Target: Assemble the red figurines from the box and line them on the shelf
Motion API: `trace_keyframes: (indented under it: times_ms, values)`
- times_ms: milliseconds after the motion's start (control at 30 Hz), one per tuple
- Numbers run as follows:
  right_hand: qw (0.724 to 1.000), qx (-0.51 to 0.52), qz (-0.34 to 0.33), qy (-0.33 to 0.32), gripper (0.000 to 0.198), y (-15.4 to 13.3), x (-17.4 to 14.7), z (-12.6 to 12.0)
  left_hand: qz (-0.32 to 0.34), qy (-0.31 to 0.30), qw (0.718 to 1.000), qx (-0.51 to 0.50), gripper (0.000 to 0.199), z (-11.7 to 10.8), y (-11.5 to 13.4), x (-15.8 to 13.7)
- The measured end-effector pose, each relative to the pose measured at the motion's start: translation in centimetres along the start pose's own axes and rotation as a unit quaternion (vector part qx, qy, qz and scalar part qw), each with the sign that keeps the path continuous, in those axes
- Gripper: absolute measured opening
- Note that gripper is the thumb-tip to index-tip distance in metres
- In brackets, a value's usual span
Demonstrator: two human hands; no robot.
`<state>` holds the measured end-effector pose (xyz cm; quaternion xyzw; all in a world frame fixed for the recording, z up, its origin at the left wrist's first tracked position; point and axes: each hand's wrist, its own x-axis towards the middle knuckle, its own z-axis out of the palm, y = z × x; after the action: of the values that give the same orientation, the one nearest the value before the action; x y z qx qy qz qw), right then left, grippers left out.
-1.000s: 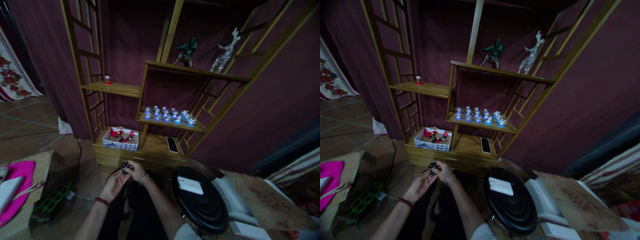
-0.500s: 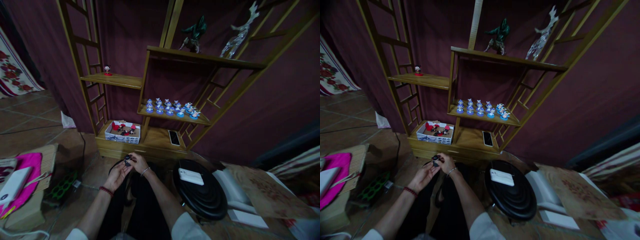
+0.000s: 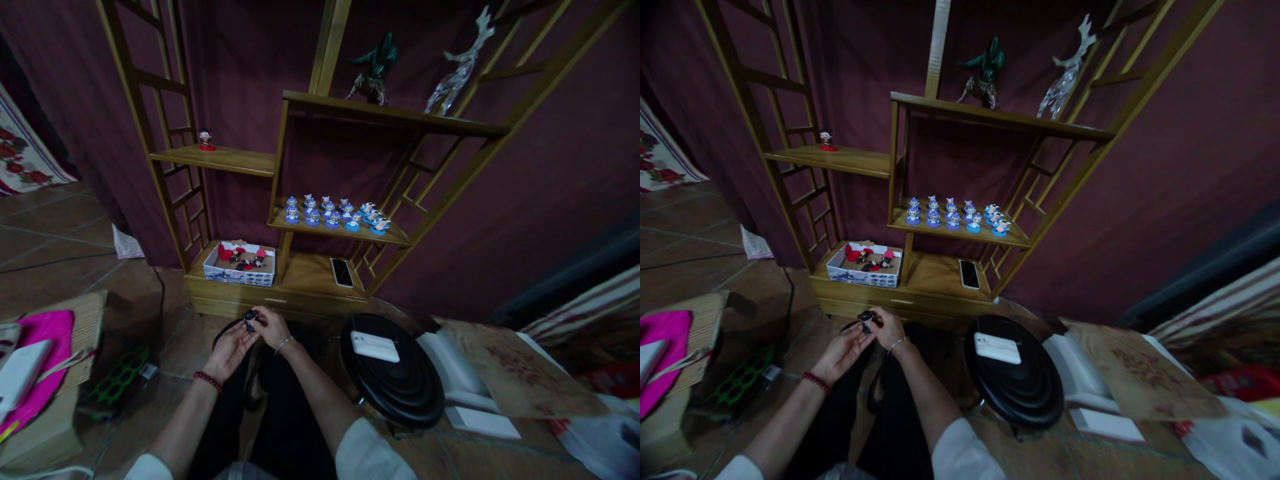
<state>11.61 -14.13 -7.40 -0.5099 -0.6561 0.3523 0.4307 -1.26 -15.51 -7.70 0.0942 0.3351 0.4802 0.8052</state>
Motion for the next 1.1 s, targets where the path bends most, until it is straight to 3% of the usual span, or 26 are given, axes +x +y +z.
trace_keyframes:
  times_ms: [567,833,1100]
  values:
    - [0.999,-0.048,-0.003,-0.005,0.023,-1.1,-1.0,-0.9,0.016,-0.027,0.999,0.016,0.017,-0.4,-0.8,-0.1]
    - [0.994,-0.092,-0.015,-0.051,0.050,-1.1,-1.5,-2.5,0.005,-0.061,0.998,0.033,0.017,-0.3,-1.3,0.4]
    - [0.993,-0.102,-0.028,-0.054,0.040,-2.0,-0.8,-2.5,0.009,-0.083,0.996,0.045,0.018,-0.9,-0.8,0.2]
